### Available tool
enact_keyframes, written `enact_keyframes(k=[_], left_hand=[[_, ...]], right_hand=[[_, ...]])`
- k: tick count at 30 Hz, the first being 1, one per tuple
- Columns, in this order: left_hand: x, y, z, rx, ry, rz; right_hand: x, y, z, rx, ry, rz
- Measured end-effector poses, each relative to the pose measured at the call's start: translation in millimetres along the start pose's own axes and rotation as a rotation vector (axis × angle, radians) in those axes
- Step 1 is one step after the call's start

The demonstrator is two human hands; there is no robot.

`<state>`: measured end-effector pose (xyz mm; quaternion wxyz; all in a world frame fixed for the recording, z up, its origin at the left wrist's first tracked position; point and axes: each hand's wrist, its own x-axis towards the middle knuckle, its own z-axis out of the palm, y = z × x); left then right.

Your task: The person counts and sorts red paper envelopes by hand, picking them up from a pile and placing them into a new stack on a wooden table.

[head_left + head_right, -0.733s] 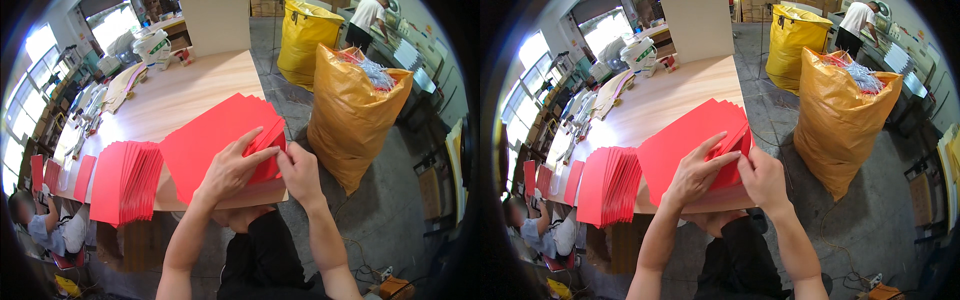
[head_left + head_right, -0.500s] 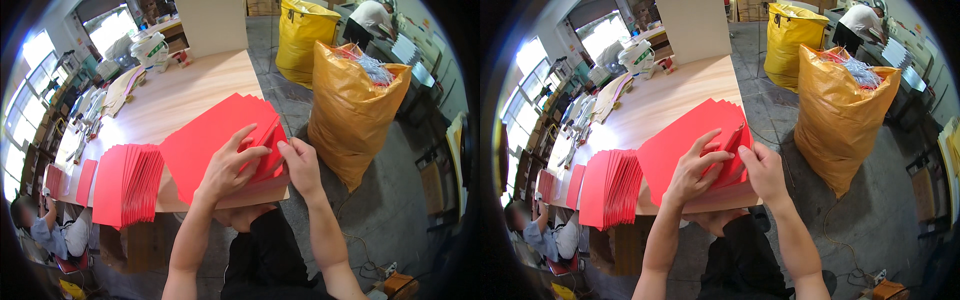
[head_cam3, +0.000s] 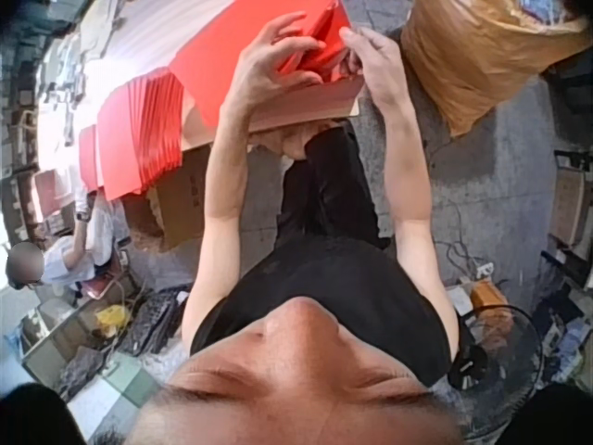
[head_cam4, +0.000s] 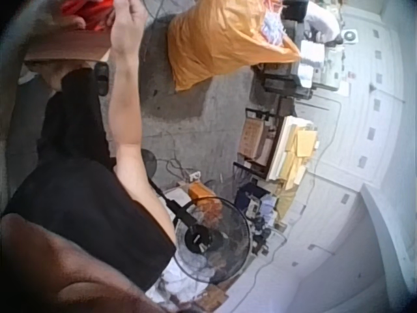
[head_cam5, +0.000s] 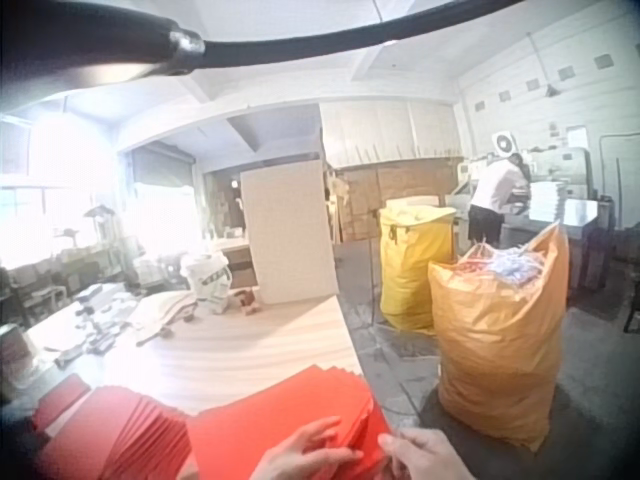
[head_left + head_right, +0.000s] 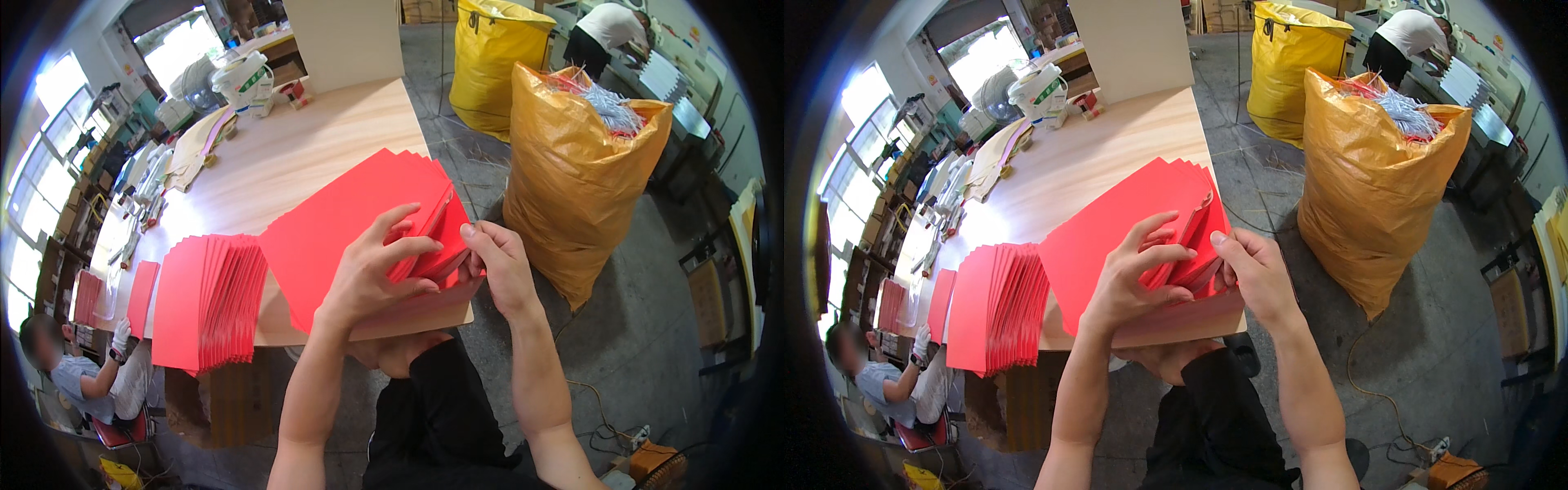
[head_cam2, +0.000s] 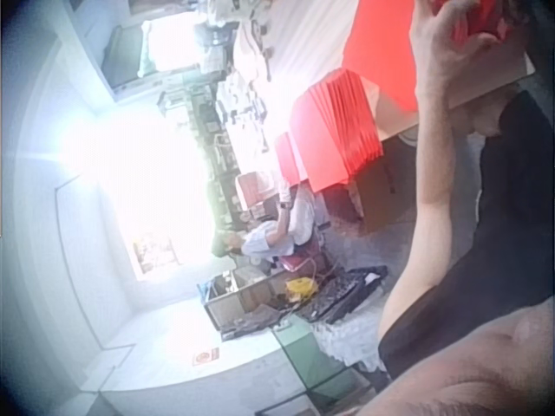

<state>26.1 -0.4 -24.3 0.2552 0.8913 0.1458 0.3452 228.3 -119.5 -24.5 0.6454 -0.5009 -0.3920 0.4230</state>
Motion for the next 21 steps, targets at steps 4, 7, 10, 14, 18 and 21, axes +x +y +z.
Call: enact_keyframes(k=[4,7,10,14,18,21], left_hand=[[-1.5,-3.3,-0.2,-0.042,-0.008,-0.035],[-1.9,-5.4,-0.4,-0.079,-0.001,-0.007],[-0.6,1.7,-0.6,0.022,-0.020,-0.012],[0.2,7.4,0.9,0.031,0.070,-0.020],[-2.8,-4.1,-1.5,0.052,-0.012,0.005],[-1.5,2.5,-1.2,0.089,-0.014,0.020]], right_hand=[[-0.9,1.7,-4.7,-0.044,-0.040,-0.052],[-0.5,8.1,-12.0,0.004,-0.072,-0.066],[-3.5,6.3,-7.8,-0.058,-0.011,-0.111],[-2.9,7.2,2.0,-0.617,0.114,-0.331],[5.1,3.5,-0.3,-0.082,0.023,-0.055],[6.0,1.1,-6.1,0.221,-0.054,0.098]])
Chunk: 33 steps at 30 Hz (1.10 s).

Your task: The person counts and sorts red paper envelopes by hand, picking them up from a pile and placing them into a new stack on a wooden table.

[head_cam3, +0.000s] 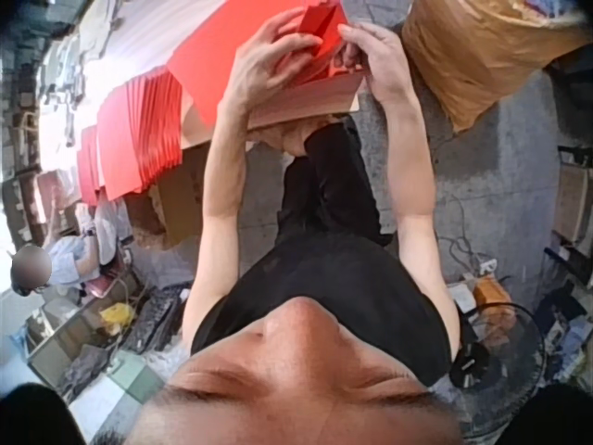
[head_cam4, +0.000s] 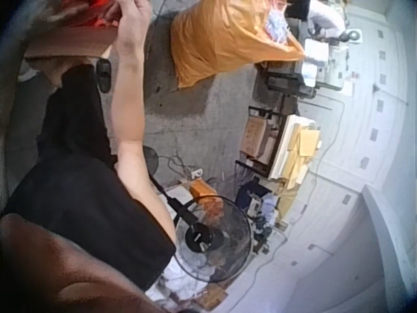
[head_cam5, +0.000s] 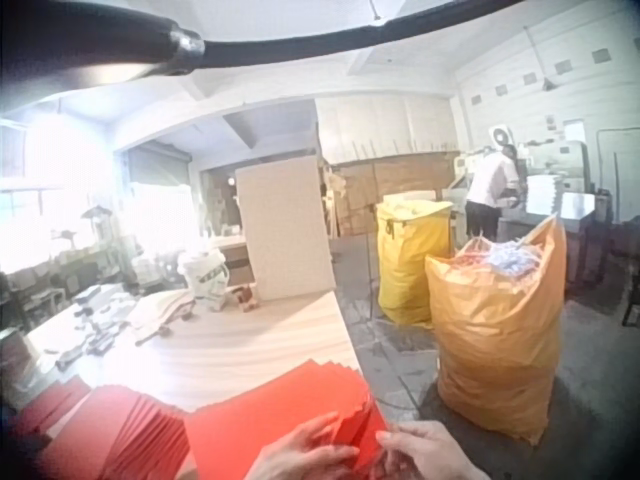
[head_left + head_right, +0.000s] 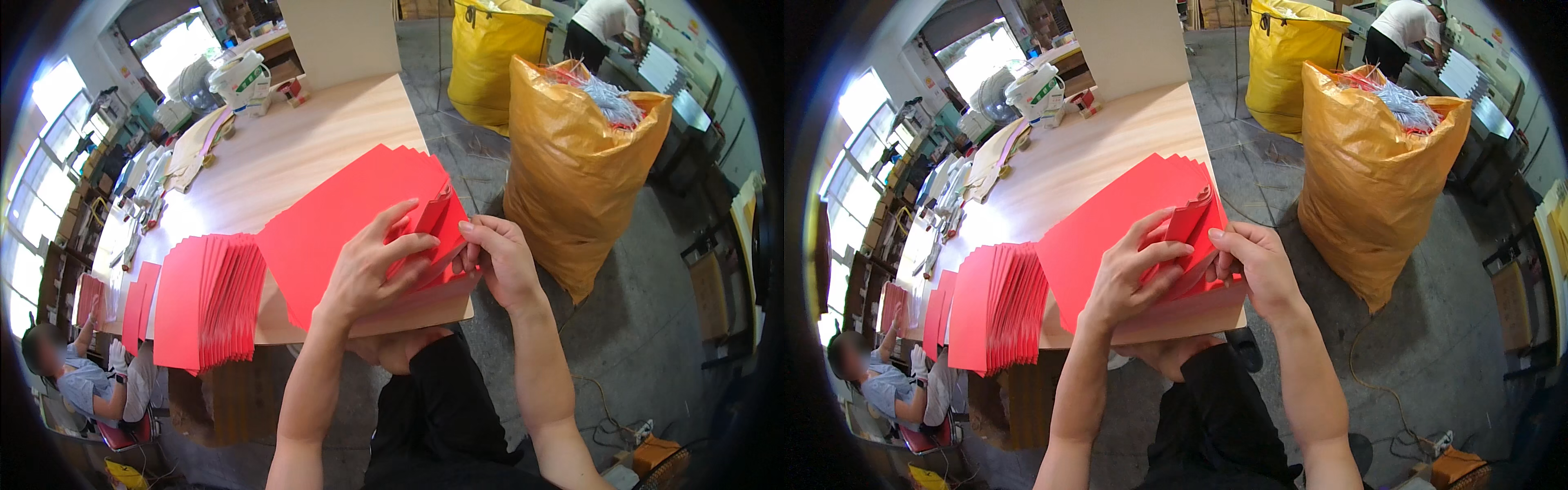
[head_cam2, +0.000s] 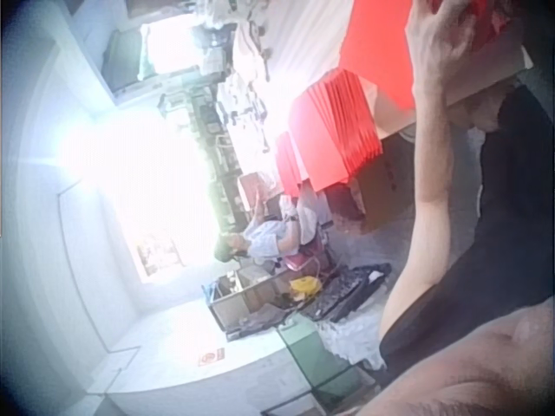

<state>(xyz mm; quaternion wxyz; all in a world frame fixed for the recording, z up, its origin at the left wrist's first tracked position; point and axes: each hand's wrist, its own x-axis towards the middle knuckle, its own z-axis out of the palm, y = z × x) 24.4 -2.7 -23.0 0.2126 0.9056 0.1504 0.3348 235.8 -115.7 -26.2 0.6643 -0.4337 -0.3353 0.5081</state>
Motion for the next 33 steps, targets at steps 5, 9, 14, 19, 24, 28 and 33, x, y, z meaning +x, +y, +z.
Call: enact_keyframes(k=[5,9,14,19,24,28,33], left_hand=[[1.8,2.1,2.4,-0.018,0.023,-0.017],[0.1,0.1,-0.3,-0.035,0.007,-0.032],[0.1,-0.1,0.5,-0.075,0.005,-0.041],[0.7,-0.9,-0.6,-0.081,0.011,-0.039],[0.9,-1.6,0.8,-0.101,0.018,-0.041],[-1.0,-1.0,1.9,-0.092,0.007,-0.058],[2.3,7.2,1.1,0.210,-0.086,0.140]], right_hand=[[0.3,4.2,-3.9,0.047,-0.012,-0.005],[-1.9,0.7,-1.7,-0.055,-0.012,-0.015],[-6.6,5.2,-7.7,-0.134,-0.017,-0.084],[-10.2,8.4,-9.4,-0.183,0.016,-0.113],[-16.8,26.3,-10.0,-0.592,0.392,-0.462],[-27.7,24.9,-0.9,-1.155,0.243,-0.856],[-31.0,33.5,-4.7,-1.092,-0.161,-0.654]])
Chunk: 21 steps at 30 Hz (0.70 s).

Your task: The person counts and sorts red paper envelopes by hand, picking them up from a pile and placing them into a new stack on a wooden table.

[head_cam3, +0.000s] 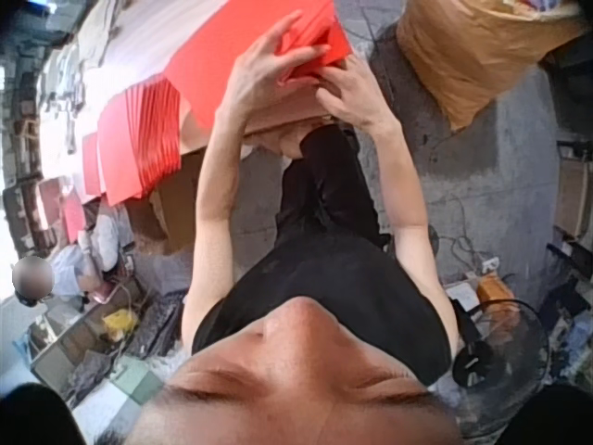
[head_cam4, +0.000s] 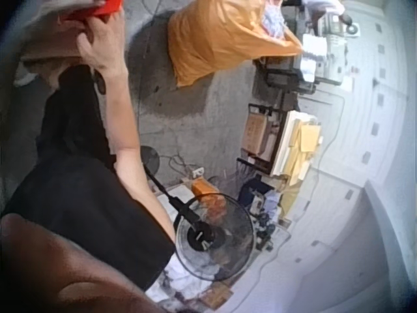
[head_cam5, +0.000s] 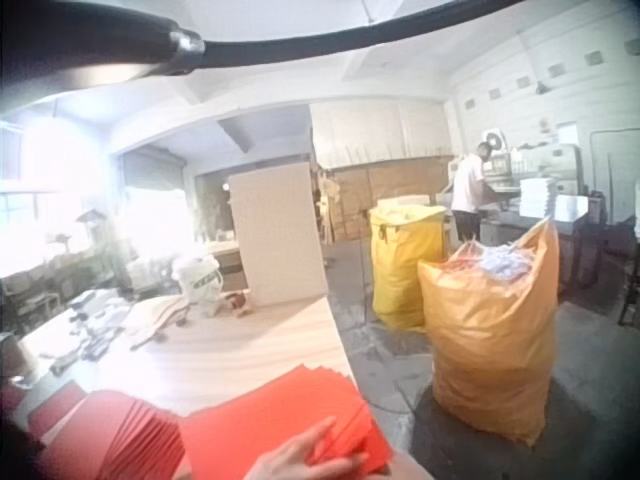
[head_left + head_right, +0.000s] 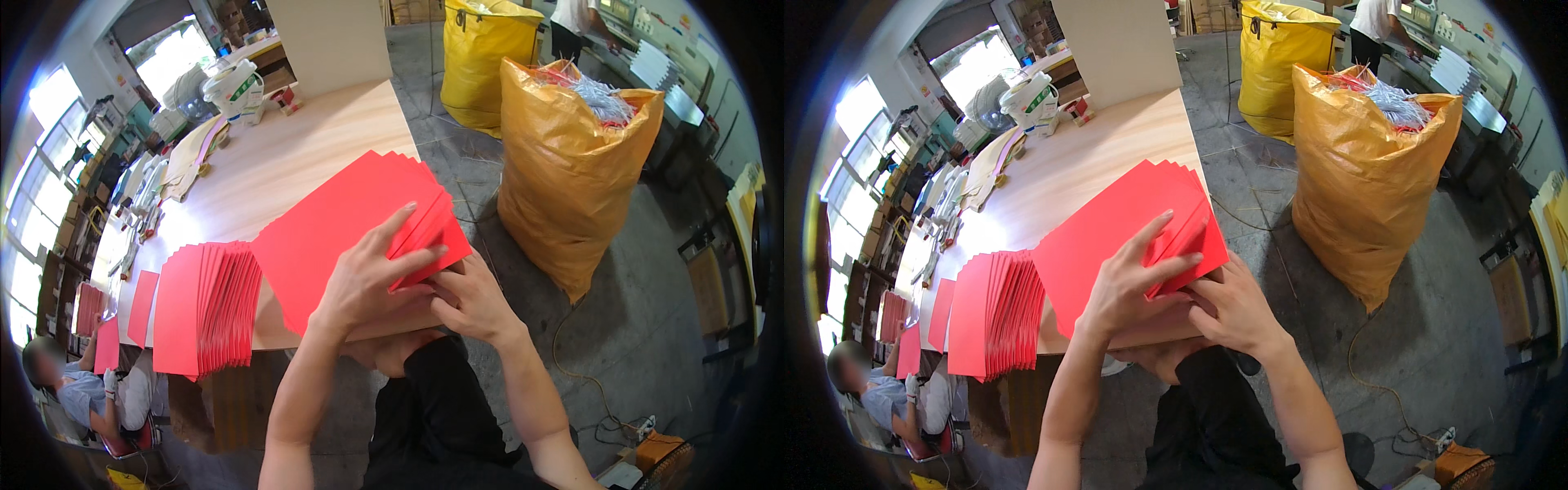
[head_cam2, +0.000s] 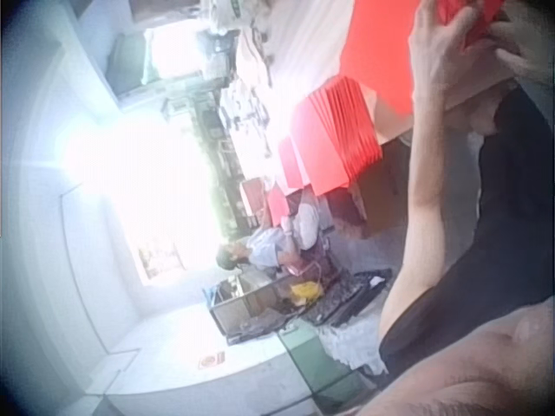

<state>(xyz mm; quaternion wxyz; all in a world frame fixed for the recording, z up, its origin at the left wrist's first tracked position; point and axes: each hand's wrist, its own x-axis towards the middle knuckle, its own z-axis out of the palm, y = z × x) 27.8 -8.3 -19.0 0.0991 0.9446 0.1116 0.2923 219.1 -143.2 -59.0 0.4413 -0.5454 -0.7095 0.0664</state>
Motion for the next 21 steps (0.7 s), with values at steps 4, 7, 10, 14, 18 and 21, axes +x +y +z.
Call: enact_keyframes(k=[4,7,10,14,18,21], left_hand=[[-1.6,5.2,5.0,0.024,0.008,-0.009],[-1.7,7.0,2.3,0.009,-0.049,-0.094],[-4.2,0.0,6.6,0.027,-0.042,-0.095],[-2.6,-1.0,12.0,0.057,-0.019,-0.118],[-2.8,-2.2,10.8,0.077,-0.044,-0.126],[-4.2,-2.5,5.6,0.081,-0.053,-0.131]], right_hand=[[-1.5,4.1,2.8,0.101,0.036,0.041],[-2.2,3.5,4.8,0.091,0.036,0.071],[4.1,-1.5,0.6,0.112,0.018,0.061],[6.8,-3.1,-1.5,0.126,0.040,0.058],[5.6,-0.2,1.7,0.114,0.019,0.065],[6.4,-2.8,3.3,0.092,0.002,0.072]])
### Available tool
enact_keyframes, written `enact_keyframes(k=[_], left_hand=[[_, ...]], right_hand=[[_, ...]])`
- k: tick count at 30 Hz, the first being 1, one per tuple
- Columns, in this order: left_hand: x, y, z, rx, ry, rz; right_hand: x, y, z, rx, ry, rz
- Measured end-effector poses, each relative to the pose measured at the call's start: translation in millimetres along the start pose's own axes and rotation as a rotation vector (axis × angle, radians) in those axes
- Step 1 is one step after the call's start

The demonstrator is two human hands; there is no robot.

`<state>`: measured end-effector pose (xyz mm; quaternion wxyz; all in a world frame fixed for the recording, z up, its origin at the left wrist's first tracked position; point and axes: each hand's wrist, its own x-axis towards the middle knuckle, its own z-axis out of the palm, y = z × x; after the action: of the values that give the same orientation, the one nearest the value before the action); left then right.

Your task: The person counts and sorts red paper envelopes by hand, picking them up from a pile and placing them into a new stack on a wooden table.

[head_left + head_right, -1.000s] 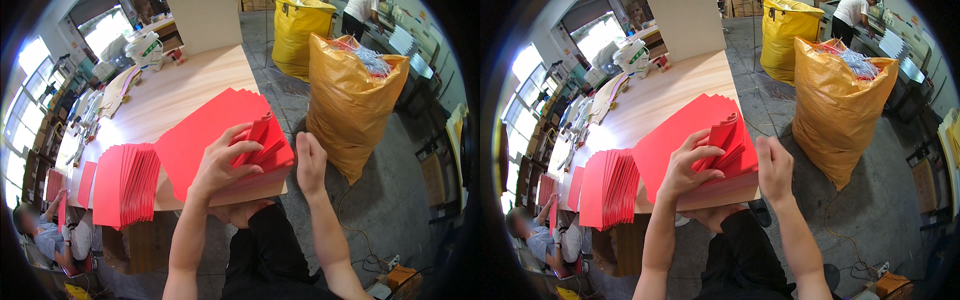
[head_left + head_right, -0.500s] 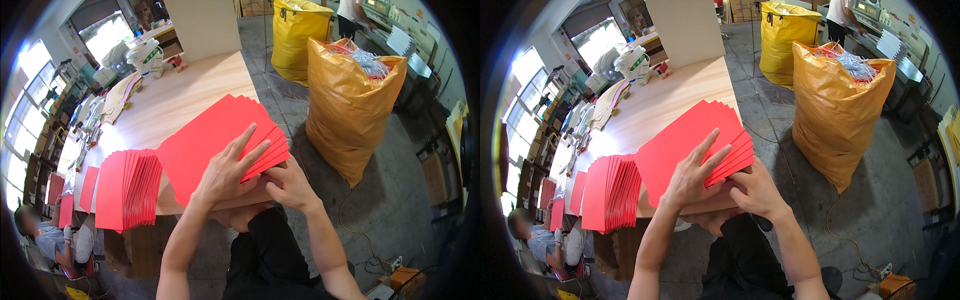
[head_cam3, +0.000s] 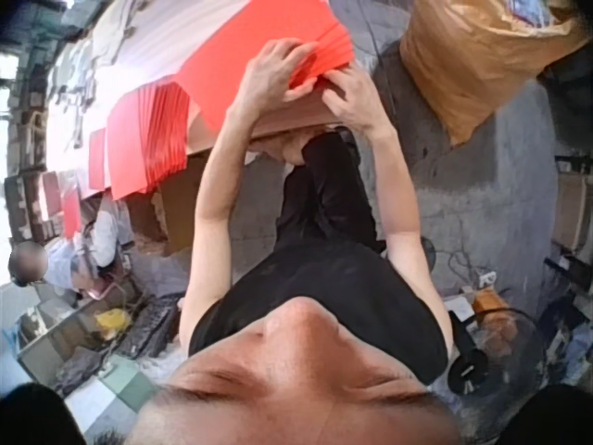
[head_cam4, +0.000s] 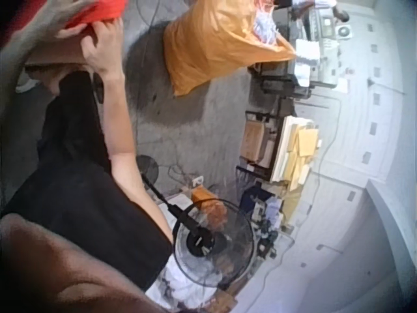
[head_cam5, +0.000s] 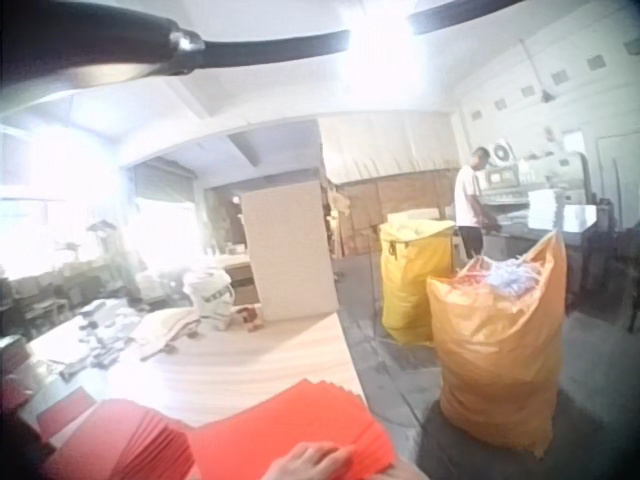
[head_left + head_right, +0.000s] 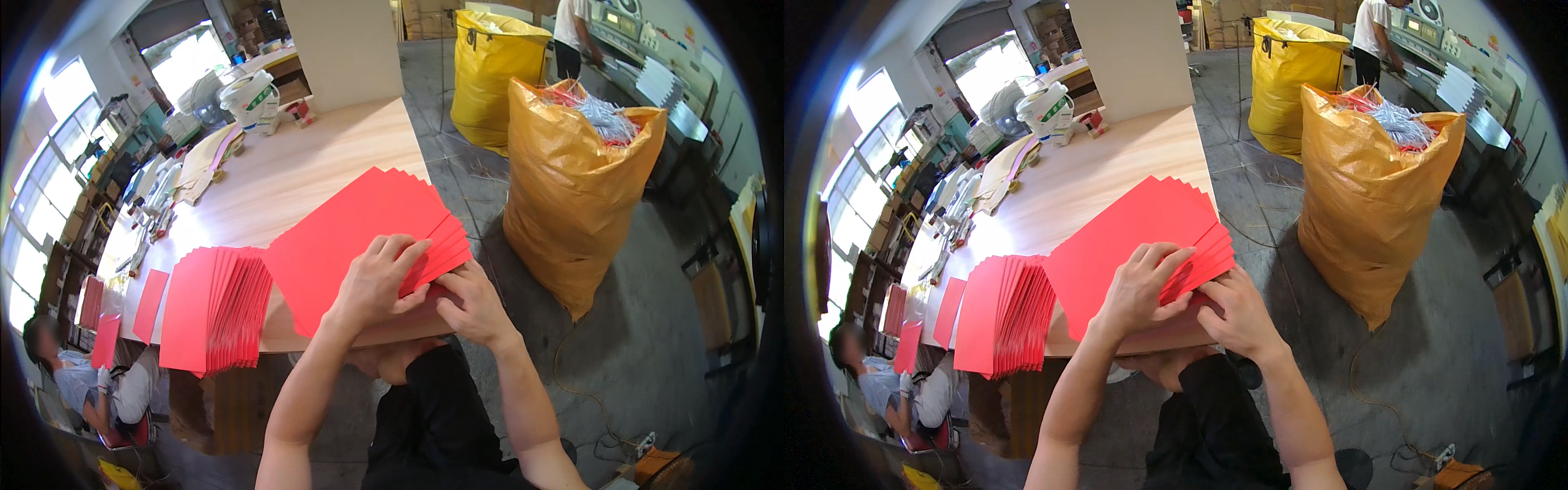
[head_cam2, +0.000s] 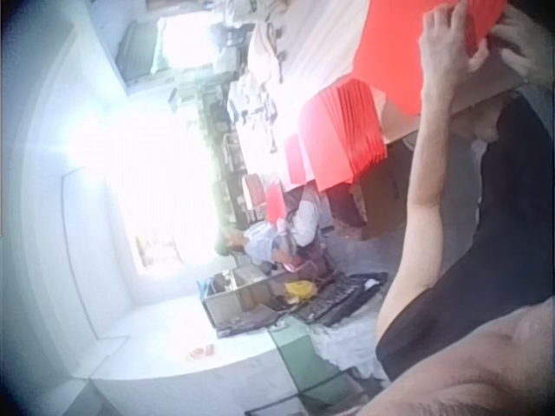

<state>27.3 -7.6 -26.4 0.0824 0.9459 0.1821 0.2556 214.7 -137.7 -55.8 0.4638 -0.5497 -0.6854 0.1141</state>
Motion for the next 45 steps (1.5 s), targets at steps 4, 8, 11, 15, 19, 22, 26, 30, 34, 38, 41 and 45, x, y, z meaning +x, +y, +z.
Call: enact_keyframes(k=[4,8,11,15,19,22,26,30,34,38,41,45], left_hand=[[2.3,6.0,-5.5,-0.001,-0.070,0.029],[2.2,-1.1,-16.3,-0.059,-0.155,0.068],[-2.5,-11.5,-11.9,-0.098,-0.116,0.076],[-5.0,-11.7,-9.9,-0.083,-0.054,0.081],[-6.5,-15.2,-7.4,-0.065,-0.018,0.121],[-6.4,-12.4,-1.3,-0.073,-0.007,0.100],[-7.6,-6.9,-2.1,-0.073,0.023,0.073],[-6.3,-4.8,-5.5,0.002,-0.030,0.102],[-8.4,-7.8,-9.1,0.012,-0.063,0.100],[-5.9,-15.4,-5.4,-0.142,0.014,0.091],[-4.6,-12.0,-10.0,-0.261,0.025,0.051],[-5.0,-11.6,-12.1,-0.320,0.031,0.017]], right_hand=[[-0.6,4.7,-0.8,0.040,0.035,-0.016],[-2.9,4.7,-3.2,-0.001,0.009,0.020],[-1.5,2.7,-1.9,0.027,0.023,0.012],[-3.0,0.2,-0.7,0.050,0.026,0.044],[-4.8,0.8,-4.9,0.075,0.035,0.062],[-22.4,12.9,-9.9,0.096,0.190,0.143],[-31.6,14.8,-17.5,-0.045,0.372,0.375],[-19.8,11.9,-35.8,-0.426,-0.040,0.304],[15.4,-26.1,-37.8,-0.332,0.121,0.291],[25.2,-6.3,-9.0,-0.173,0.238,0.206],[27.6,-4.4,-14.9,0.854,0.288,0.588],[24.5,-2.1,-2.6,0.114,0.315,0.320]])
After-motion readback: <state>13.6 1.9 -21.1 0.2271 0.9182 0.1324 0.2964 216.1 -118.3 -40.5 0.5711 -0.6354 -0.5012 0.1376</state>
